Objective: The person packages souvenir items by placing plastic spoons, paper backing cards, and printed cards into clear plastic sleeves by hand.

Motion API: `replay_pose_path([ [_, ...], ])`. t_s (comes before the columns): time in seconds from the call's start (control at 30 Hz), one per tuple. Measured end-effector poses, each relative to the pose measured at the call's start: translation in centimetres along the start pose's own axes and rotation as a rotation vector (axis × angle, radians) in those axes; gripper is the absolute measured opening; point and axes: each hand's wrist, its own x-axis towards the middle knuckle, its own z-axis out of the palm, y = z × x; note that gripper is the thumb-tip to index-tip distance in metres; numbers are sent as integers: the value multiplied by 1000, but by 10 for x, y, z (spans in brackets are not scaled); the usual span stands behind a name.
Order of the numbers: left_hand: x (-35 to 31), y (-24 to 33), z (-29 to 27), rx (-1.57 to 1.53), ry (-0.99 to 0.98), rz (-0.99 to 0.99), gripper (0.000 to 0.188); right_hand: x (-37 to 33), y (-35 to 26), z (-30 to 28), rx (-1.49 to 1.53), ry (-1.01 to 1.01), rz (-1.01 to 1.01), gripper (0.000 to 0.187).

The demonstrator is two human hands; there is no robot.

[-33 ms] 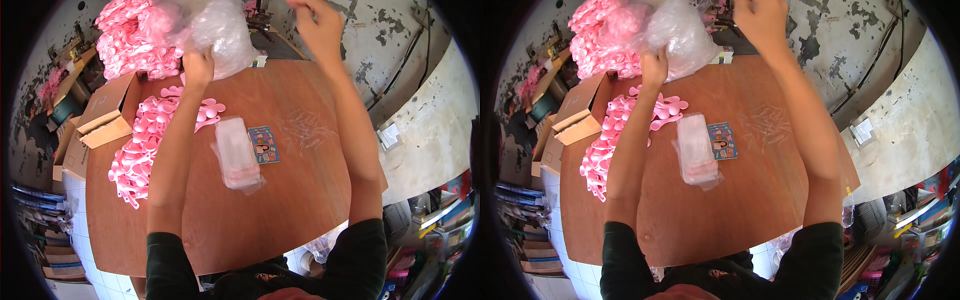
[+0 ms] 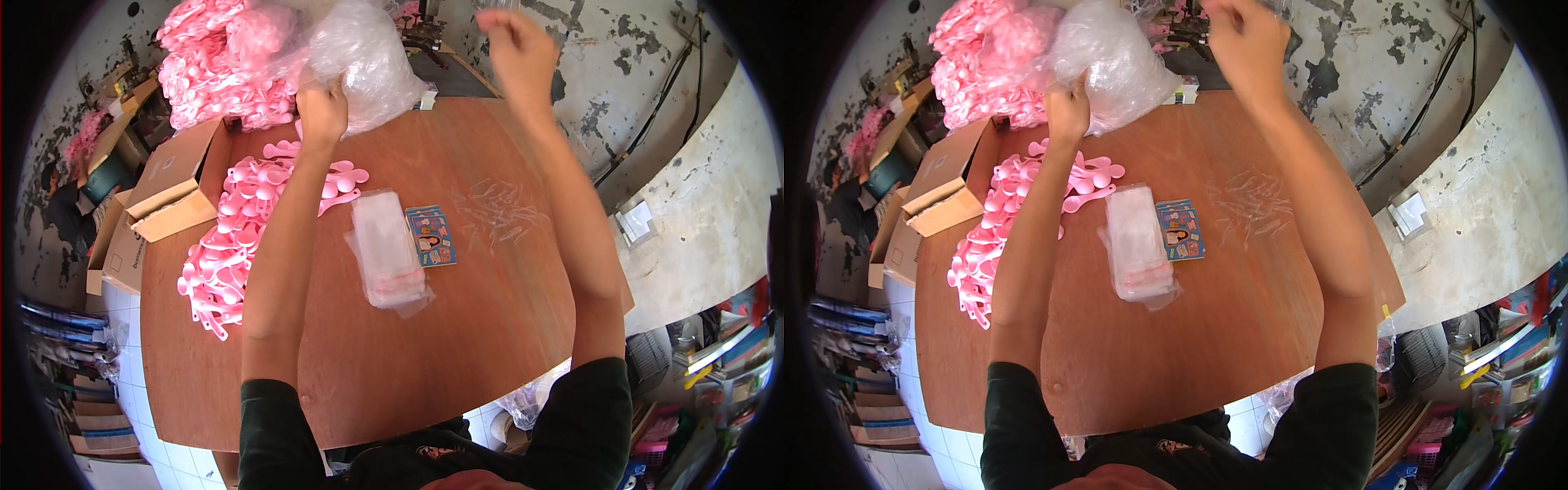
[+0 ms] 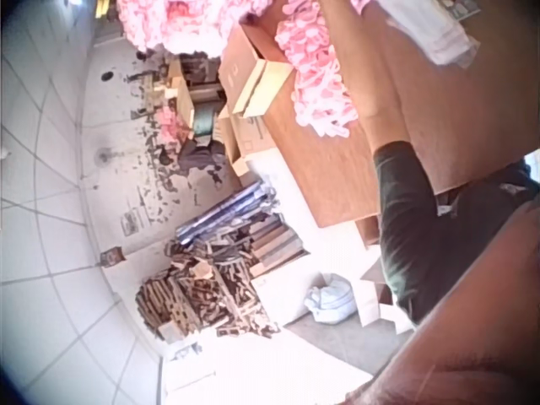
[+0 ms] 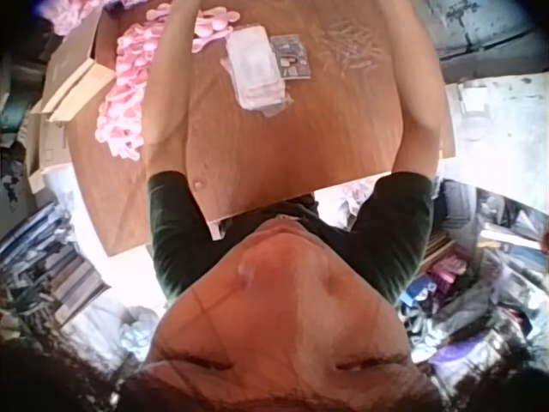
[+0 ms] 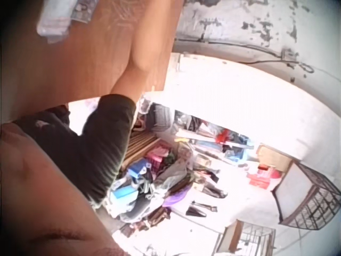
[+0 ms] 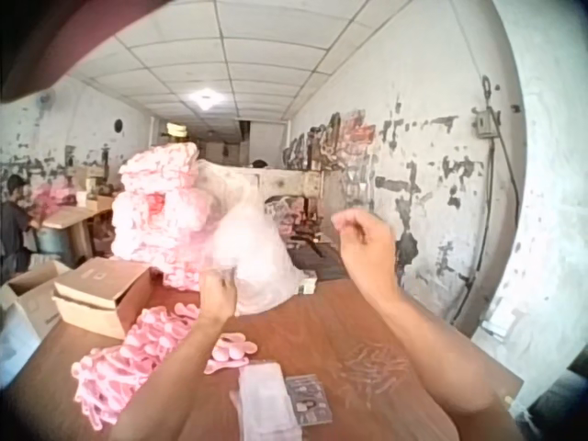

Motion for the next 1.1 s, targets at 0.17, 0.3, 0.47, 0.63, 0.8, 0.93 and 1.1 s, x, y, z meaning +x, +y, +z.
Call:
replay_pose_path([
  [0.17, -11, 9, -2, -158, 120, -467, 30, -118, 42, 46, 542, -435, 1184, 106],
  [0.3, -20, 11, 17, -217, 110, -526, 38, -170, 68, 75, 817, -533, 1136, 124],
  [0.47, -13, 24, 27, -306, -47, -837, 75, -171, 40, 81, 854, -382, 854, 104],
  [0.63, 10, 65, 34, -511, -180, -766, 102, -191, 79, 93, 1163, -99, 963, 74],
  [0.8, 19, 92, 12, -664, -371, -574, 82, -163, 133, 89, 1473, -165, 1041, 68],
  [0.93, -46, 86, -53, -639, -570, -398, 62, -130, 165, 95, 1346, -13, 1167, 70],
  [1.1, -149, 71, -126, -463, -790, -115, 49, -124, 256, 109, 1218, 122, 1328, 70],
])
